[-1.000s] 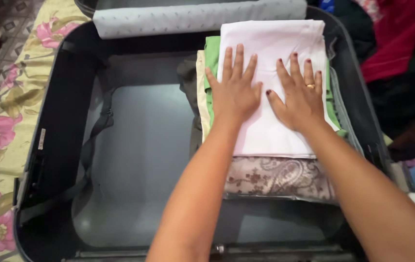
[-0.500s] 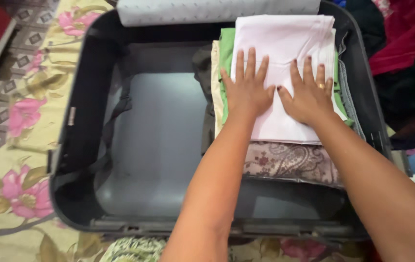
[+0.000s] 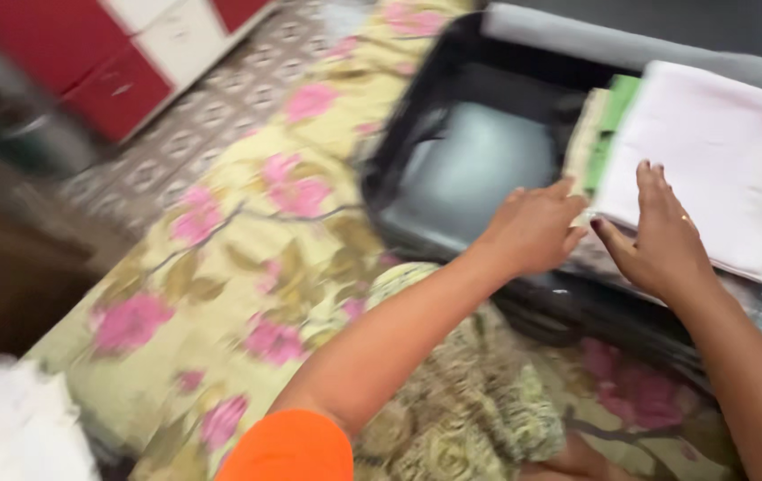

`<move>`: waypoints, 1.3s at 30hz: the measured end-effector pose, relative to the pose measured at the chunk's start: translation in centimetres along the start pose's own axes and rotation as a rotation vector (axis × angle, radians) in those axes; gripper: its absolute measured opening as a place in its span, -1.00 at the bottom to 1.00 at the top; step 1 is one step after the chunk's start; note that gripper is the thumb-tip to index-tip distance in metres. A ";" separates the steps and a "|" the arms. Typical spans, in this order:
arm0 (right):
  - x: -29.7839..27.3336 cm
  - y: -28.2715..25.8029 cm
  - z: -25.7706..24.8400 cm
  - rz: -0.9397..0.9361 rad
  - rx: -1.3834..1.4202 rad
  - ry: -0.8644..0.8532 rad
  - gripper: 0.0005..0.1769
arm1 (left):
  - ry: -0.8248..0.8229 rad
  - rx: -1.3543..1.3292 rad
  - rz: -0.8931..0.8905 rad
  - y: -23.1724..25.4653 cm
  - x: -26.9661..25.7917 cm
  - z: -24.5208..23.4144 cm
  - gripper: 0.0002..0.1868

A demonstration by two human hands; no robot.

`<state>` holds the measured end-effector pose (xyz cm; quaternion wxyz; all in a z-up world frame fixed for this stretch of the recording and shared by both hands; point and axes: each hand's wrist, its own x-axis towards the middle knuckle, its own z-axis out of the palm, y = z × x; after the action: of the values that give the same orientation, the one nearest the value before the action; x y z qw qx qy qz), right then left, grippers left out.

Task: The person folds and stacks various clothing items into an open suitcase placed on a bed. They handle folded garments, plastic-wrapped clothes, and a paper-wrapped bundle, arranging them neatly inside the suitcase.

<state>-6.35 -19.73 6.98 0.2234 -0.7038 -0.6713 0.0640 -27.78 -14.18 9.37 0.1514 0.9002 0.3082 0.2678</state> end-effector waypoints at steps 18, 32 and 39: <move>-15.8 -49.6 4.6 -1.008 0.319 -0.529 -0.05 | 0.374 0.818 -1.292 -2.6 -58.0 -29.9 -0.13; -16.0 -48.9 3.0 -0.798 0.149 -0.589 -0.16 | 0.972 0.055 -1.739 -14.5 -74.2 -45.3 -0.07; -15.4 -47.7 1.5 -0.766 0.216 -0.544 -0.23 | 0.944 0.010 -1.241 -12.0 -72.7 -46.9 -0.28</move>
<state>-52.01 -34.43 21.53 0.1190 -0.3367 -0.9058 0.2282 -108.91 -46.19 13.91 0.1225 0.3544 0.7885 0.4874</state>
